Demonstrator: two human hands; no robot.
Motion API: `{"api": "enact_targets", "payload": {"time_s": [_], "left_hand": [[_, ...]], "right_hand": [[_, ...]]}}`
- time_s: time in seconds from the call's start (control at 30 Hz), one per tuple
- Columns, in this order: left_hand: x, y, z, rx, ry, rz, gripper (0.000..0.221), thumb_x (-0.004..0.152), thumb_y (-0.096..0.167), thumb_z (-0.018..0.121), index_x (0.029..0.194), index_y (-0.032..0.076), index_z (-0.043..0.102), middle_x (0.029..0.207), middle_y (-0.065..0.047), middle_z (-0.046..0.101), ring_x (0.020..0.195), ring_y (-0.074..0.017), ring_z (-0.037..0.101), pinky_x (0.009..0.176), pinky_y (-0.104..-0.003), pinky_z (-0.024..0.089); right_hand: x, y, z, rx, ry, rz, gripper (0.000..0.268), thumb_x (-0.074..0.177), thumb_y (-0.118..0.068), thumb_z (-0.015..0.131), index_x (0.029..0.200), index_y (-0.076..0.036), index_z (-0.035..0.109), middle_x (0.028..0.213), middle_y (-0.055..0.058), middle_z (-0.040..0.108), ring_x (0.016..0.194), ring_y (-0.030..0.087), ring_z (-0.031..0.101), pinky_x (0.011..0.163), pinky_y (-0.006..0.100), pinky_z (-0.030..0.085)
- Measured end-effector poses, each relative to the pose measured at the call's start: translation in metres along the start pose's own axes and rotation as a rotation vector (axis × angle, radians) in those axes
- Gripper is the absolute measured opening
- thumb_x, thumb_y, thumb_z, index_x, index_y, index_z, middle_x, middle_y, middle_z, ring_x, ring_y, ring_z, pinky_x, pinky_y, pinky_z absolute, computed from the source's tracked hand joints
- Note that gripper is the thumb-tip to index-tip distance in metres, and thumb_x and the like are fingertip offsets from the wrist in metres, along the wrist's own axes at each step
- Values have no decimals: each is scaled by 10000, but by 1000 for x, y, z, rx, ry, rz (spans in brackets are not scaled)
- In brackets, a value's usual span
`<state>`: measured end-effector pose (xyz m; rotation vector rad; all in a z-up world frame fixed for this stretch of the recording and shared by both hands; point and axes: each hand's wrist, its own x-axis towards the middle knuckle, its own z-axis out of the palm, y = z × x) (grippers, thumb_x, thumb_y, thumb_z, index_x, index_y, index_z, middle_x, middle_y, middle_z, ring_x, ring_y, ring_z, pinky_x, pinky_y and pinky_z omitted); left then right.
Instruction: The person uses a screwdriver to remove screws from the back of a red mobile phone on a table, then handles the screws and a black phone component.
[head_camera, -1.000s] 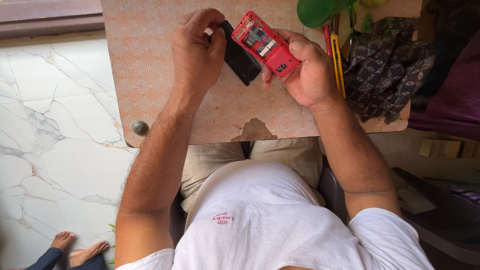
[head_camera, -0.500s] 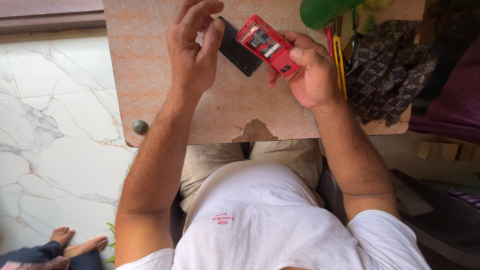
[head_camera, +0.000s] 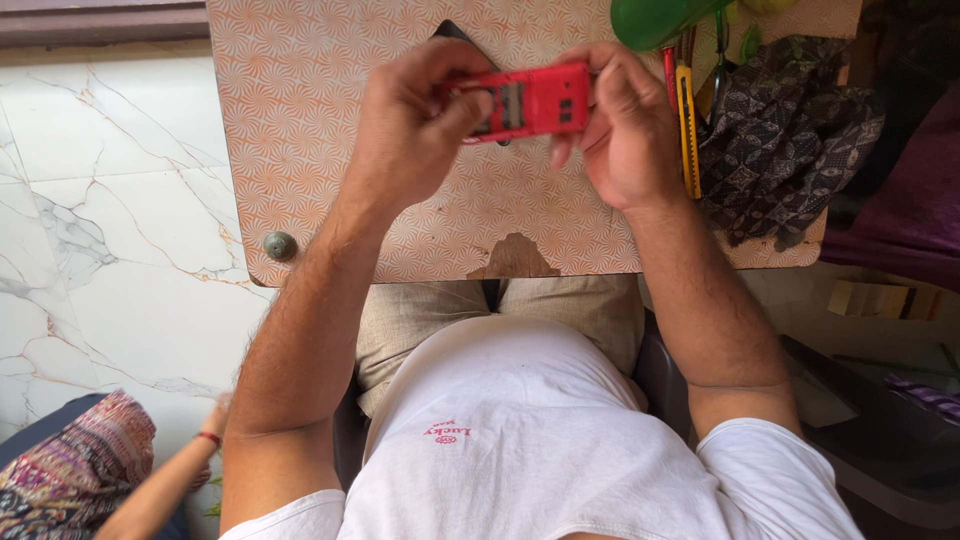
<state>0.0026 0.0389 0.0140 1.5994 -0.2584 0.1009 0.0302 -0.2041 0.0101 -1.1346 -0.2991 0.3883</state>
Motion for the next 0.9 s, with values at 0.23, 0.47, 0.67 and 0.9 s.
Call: {"api": "enact_targets", "payload": {"time_s": [0.23, 0.47, 0.67, 0.9], "left_hand": [[-19, -11, -19, -857, 217, -294, 136, 983, 15, 544, 1105, 23, 486, 951, -176, 702, 767, -263, 752, 647, -391, 649], [-32, -22, -6, -1012, 156, -179, 444, 942, -129, 623, 1361, -68, 490, 1152, -193, 681, 1025, -272, 747, 964, -432, 628], [-35, -18, 8, -1027, 102, -313, 485, 966, 28, 650, 1405, -26, 451, 1329, -204, 650, 1048, -248, 730, 938, -434, 632], [-30, -15, 25, -955, 33, -371, 569, 1048, 300, 631, 1484, 1, 419, 1333, -217, 647, 1034, -230, 713, 921, -436, 625]], "right_hand": [[-1, 3, 19, -1217, 71, -338, 339, 985, -187, 848, 1215, -19, 665, 1066, 116, 696, 790, 159, 658, 684, 269, 555], [12, 8, 48, -1719, -79, -271, 510, 908, -204, 878, 1279, 30, 618, 1029, 146, 618, 771, 205, 689, 608, 306, 601], [17, -9, 27, -1787, 40, -346, 511, 884, -211, 895, 1264, -12, 618, 1138, 155, 644, 922, 256, 712, 725, 384, 610], [-21, -33, 27, -1654, 74, -388, 353, 955, -82, 839, 1240, -18, 642, 1227, 136, 655, 1041, 300, 717, 855, 392, 618]]}}
